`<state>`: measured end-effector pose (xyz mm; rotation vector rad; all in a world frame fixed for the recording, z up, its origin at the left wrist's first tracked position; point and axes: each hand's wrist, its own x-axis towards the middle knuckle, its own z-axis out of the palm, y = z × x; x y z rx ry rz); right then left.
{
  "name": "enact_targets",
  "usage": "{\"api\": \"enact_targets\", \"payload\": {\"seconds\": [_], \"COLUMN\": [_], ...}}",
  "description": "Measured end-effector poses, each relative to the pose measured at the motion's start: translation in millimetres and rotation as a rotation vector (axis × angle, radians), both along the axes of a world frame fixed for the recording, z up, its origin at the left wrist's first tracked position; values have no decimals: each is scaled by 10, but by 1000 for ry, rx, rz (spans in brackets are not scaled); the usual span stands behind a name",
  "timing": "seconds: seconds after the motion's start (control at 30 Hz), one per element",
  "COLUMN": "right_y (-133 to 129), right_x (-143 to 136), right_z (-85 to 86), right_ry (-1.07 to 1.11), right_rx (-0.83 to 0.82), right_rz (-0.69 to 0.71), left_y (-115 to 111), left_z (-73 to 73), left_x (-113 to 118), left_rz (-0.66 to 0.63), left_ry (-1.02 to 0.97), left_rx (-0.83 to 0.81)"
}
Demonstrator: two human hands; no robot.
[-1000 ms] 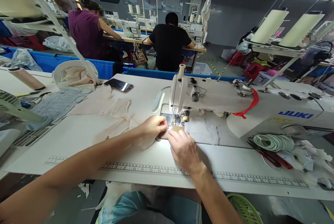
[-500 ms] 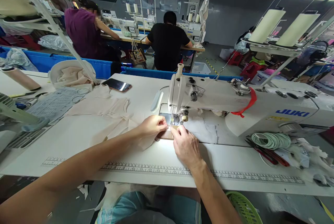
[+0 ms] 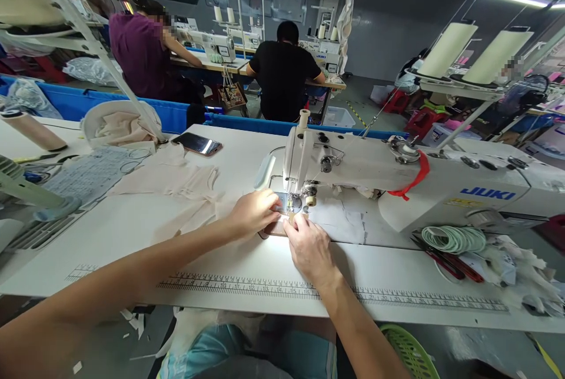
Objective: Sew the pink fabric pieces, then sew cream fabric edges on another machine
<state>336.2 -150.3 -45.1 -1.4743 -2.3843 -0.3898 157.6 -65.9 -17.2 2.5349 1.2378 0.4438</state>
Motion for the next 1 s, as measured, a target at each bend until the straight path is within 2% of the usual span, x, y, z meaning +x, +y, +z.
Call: {"api": "enact_targets", "payload": {"seconds": [0.1,0.2,0.37,0.5,0.7,1.0], "right_y": [2,3,-6,1,72,101], "right_x": [-10,-17,-23,2,143,195], "right_z": [13,24,33,34,4,-23], "right_ry": [-8,-5,1,25,126,193], "right_rx": [-12,-13,-13,-7,43,33], "right_rz": [-5,-6,-6,-21,-130,-95], "left_y": [-176,-330,-380,-338,-210,-83], "left_z": [-114,-257,-365,-366,-353,-363], "left_x": [-47,-86,-109,-102,-32,86], "left_rz": [-223,-348,-346,-345,-331,-282], "left_ry": [56,6,-27,44,156,155], "left_rx": [295,389,426,455,475,455]}}
